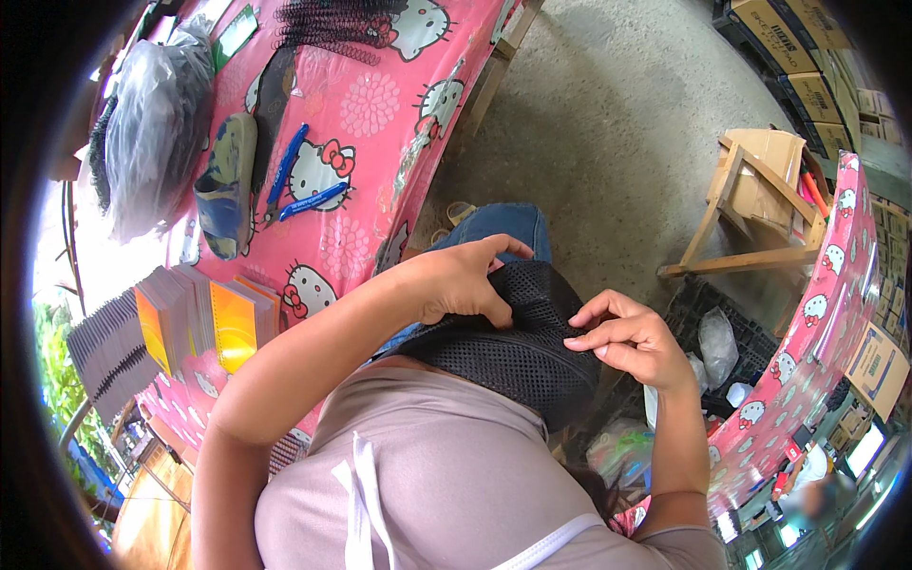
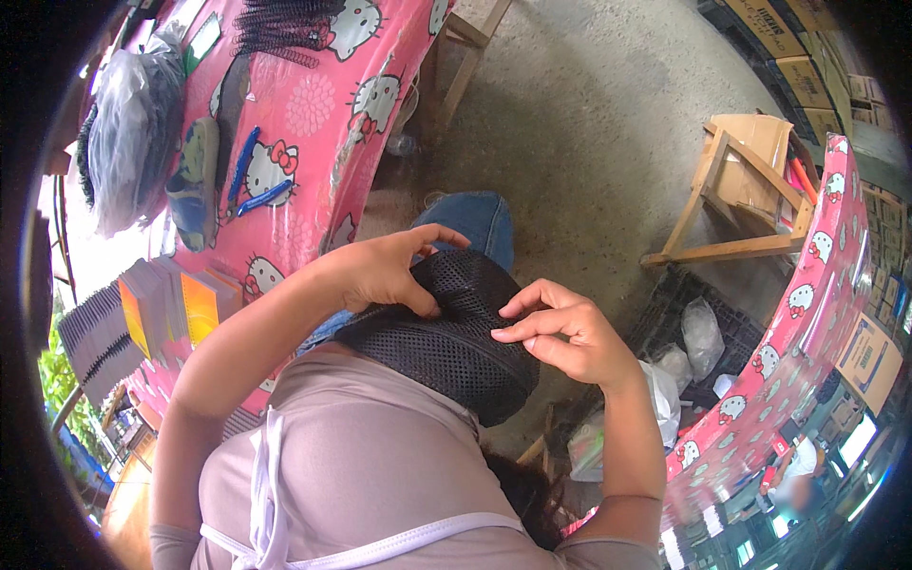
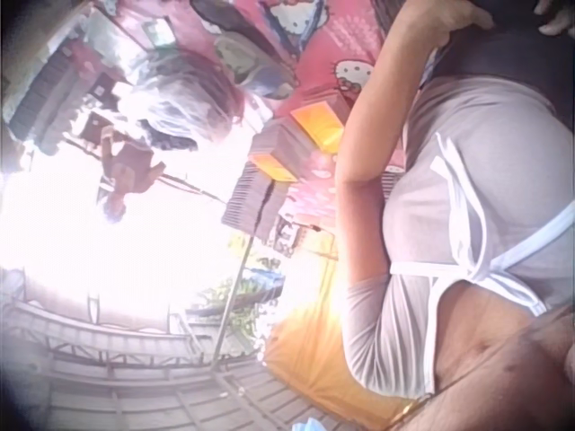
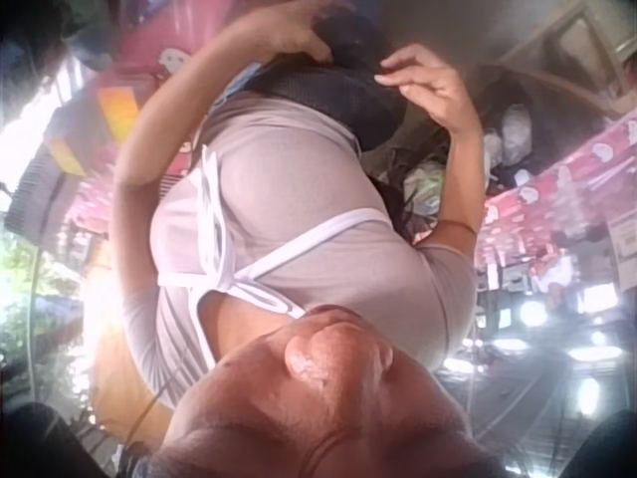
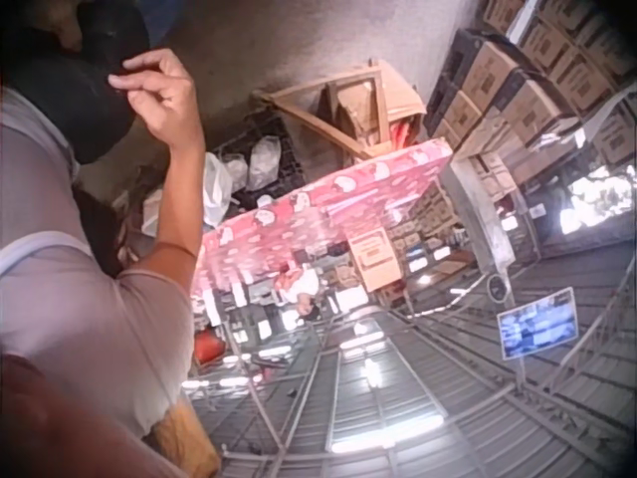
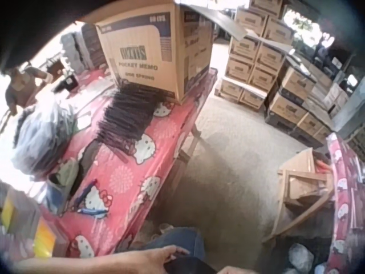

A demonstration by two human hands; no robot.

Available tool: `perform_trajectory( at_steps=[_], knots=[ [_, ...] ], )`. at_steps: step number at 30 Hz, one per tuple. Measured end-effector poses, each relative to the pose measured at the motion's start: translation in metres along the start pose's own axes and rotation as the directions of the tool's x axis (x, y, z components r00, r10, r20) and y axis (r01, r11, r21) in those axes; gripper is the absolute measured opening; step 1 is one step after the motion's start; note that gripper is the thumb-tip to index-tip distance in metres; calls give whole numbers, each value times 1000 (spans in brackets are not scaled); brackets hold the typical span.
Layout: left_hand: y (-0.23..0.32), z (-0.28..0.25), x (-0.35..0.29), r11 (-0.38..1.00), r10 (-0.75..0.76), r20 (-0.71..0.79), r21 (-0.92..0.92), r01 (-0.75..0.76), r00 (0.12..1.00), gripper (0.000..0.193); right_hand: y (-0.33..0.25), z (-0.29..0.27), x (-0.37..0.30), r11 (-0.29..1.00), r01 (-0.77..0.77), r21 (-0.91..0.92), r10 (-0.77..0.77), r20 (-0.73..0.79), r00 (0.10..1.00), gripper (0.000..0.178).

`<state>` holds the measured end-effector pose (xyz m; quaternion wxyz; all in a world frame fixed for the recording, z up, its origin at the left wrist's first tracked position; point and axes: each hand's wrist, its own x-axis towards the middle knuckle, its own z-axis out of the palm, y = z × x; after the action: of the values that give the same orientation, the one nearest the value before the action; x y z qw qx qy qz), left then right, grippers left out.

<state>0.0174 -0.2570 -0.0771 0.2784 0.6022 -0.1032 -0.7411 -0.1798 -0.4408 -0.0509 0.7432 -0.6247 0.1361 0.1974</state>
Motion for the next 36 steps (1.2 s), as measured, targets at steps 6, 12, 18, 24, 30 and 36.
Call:
perform_trajectory(
  at_steps=[6,12,18,24,30,36],
  knots=[
    [8,0,-7,1000,-24,-23,17,25,999,82,-2,0,1,1000,-22,-22,23,39,999,28],
    [12,6,-7,1000,-23,-110,-14,21,994,78,-9,0,1,994,-19,-109,26,63,998,29],
    [1,17,-2,983,141,-277,156,-100,951,73,-11,1,1,989,-27,-142,41,98,994,31],
    [2,20,-2,972,177,-324,203,-115,929,57,-8,-1,1,981,29,-193,-3,133,991,34],
    [0,18,3,974,177,-329,196,-116,928,59,-6,-2,3,976,56,-212,-28,134,991,35],
    [4,16,2,989,116,-284,123,-83,952,60,-6,-3,4,975,48,-216,-20,132,991,35]
  ],
)
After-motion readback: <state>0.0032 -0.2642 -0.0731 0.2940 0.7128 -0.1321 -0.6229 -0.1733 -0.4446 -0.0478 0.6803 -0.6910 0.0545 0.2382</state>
